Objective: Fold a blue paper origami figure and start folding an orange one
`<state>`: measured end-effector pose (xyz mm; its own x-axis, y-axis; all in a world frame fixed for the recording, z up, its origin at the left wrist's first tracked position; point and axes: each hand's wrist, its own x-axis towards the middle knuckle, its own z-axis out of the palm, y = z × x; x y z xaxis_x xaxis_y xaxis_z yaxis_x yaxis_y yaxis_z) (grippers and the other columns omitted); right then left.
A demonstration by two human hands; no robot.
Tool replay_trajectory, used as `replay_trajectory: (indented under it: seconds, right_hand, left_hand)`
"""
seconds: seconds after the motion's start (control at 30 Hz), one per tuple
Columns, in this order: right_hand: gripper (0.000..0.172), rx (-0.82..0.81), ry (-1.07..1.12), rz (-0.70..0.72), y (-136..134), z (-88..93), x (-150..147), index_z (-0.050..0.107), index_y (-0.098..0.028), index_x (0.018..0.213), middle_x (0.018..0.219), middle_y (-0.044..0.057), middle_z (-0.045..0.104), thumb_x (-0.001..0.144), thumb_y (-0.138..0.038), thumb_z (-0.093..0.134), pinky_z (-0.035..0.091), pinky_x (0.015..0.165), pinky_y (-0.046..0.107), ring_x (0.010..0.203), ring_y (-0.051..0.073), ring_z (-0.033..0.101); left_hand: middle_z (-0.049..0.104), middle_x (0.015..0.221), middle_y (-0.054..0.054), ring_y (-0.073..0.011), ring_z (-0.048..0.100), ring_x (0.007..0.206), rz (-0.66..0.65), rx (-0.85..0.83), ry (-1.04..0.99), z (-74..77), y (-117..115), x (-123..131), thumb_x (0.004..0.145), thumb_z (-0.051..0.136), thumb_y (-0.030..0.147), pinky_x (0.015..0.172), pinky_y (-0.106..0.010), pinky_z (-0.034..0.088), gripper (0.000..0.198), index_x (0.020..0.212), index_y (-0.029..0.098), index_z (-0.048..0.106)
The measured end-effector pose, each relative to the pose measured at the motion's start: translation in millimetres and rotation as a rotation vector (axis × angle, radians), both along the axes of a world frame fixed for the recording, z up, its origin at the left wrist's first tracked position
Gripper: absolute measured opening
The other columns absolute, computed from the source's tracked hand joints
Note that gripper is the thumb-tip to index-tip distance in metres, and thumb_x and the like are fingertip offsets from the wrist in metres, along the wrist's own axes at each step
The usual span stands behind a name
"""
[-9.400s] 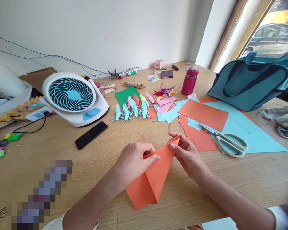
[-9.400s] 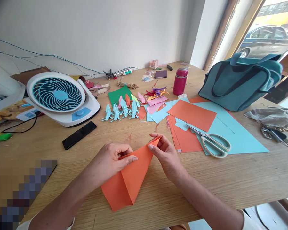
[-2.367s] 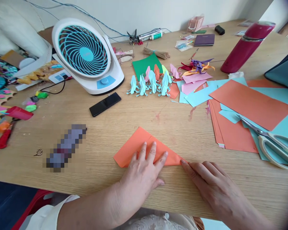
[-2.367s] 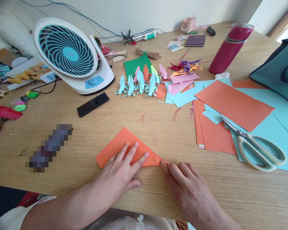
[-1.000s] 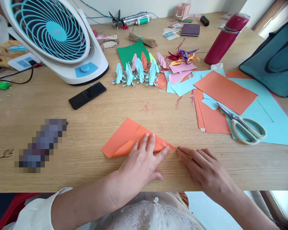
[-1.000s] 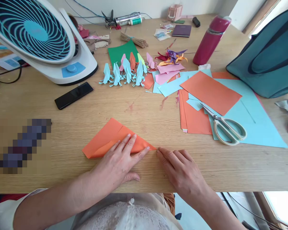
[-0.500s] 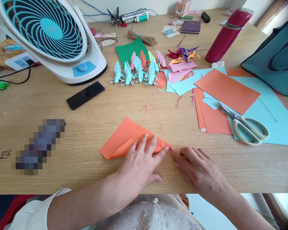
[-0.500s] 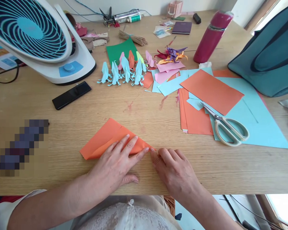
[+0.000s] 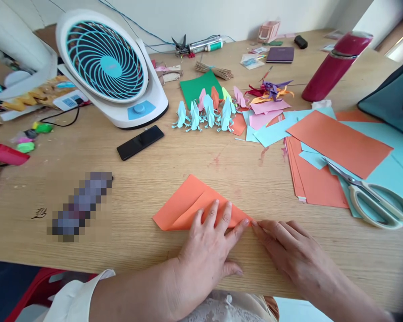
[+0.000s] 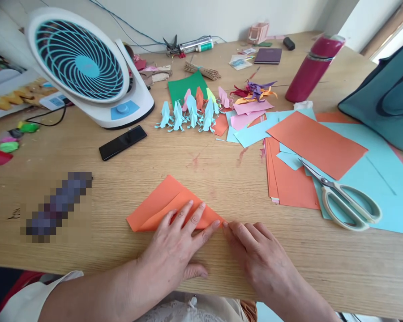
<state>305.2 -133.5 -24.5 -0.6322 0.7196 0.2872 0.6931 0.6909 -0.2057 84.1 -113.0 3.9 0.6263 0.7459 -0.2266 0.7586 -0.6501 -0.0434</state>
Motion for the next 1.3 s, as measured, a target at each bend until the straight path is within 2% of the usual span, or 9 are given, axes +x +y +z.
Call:
replay_trajectory:
  seconds: [0.3,0.47,0.57,0.63,0.7,0.87,1.0,1.13,1.3]
  right_hand:
    - [0.033,0.021,-0.034,0.004,2.9,4.8,-2.6,0.063,-0.009,0.116,0.098,0.014,0.063,0.097,-0.011,0.035,0.049,0.065,0.034,0.073,0.020,0.057]
    - [0.032,-0.075,-0.078,-0.068,-2.0,9.0,-9.5,0.062,-0.010,0.117,0.101,0.015,0.063,0.096,-0.009,0.037,0.050,0.067,0.037,0.077,0.022,0.059]
    - [0.039,-0.129,0.019,-0.103,-4.7,8.2,-16.9,0.051,-0.011,0.134,0.114,0.017,0.062,0.097,-0.009,0.038,0.051,0.078,0.041,0.093,0.026,0.059]
    - [0.047,-0.144,0.119,-0.086,-5.0,4.1,-21.0,0.039,-0.011,0.145,0.125,0.018,0.058,0.098,-0.009,0.038,0.050,0.088,0.043,0.107,0.028,0.056]
    - [0.051,-0.141,0.191,-0.062,-4.0,-1.6,-23.2,0.032,-0.011,0.149,0.127,0.018,0.057,0.099,-0.009,0.037,0.049,0.092,0.044,0.112,0.028,0.054]
    - [0.048,-0.152,0.205,-0.053,1.2,-9.6,-23.8,0.038,-0.012,0.145,0.125,0.016,0.059,0.098,-0.007,0.035,0.051,0.089,0.042,0.109,0.026,0.056]
    - [0.046,-0.132,0.099,-0.073,1.7,-7.2,-29.4,0.044,-0.008,0.139,0.123,0.018,0.060,0.093,-0.006,0.039,0.052,0.086,0.043,0.103,0.027,0.056]
    - [0.052,-0.079,-0.009,-0.114,-0.3,-5.8,-36.1,0.045,-0.005,0.139,0.120,0.019,0.060,0.087,-0.004,0.044,0.051,0.083,0.044,0.098,0.029,0.056]
    - [0.058,-0.092,-0.005,-0.122,-1.4,-8.9,-34.6,0.042,-0.008,0.142,0.121,0.017,0.059,0.084,-0.003,0.046,0.049,0.082,0.041,0.097,0.027,0.055]
  left_hand:
    - [0.032,0.160,-0.013,-0.0381,0.036,0.142,0.017,0.016,-0.022,-3.7,-2.6,0.2,0.073,0.058,0.080,0.102,-0.055,0.042,0.094,0.153,0.037,0.031]
    - [0.031,0.160,-0.013,-0.0376,0.033,0.144,0.007,0.053,-0.038,-5.6,-4.2,-2.0,0.076,0.057,0.077,0.105,-0.054,0.039,0.092,0.153,0.035,0.031]
    - [0.032,0.160,-0.014,-0.0377,0.033,0.143,0.003,0.054,-0.050,-5.6,-3.9,-2.8,0.075,0.058,0.077,0.105,-0.054,0.039,0.093,0.153,0.033,0.033]
    - [0.032,0.160,-0.013,-0.0372,0.033,0.143,0.002,0.059,-0.064,-5.8,-3.6,-3.0,0.075,0.057,0.078,0.105,-0.054,0.040,0.093,0.152,0.032,0.034]
    - [0.032,0.159,-0.013,-0.0369,0.033,0.143,0.003,0.064,-0.071,-6.5,-3.6,-3.1,0.075,0.057,0.079,0.105,-0.054,0.040,0.091,0.150,0.032,0.037]
    - [0.032,0.159,-0.014,-0.0376,0.034,0.143,-0.009,0.106,-0.064,-9.9,-5.8,-4.3,0.073,0.057,0.080,0.104,-0.055,0.040,0.089,0.145,0.030,0.045]
    - [0.030,0.160,-0.015,-0.0379,0.032,0.144,-0.023,0.136,-0.066,-13.6,-7.9,-6.3,0.076,0.054,0.079,0.105,-0.054,0.039,0.085,0.144,0.028,0.046]
    - [0.028,0.161,-0.016,-0.0393,0.029,0.145,-0.031,0.145,-0.073,-16.9,-8.9,-8.7,0.078,0.054,0.078,0.107,-0.055,0.036,0.085,0.145,0.026,0.045]
    - [0.026,0.161,-0.017,-0.0403,0.028,0.145,-0.051,0.114,-0.092,-18.1,-8.2,-12.2,0.076,0.054,0.079,0.108,-0.055,0.034,0.088,0.146,0.027,0.044]
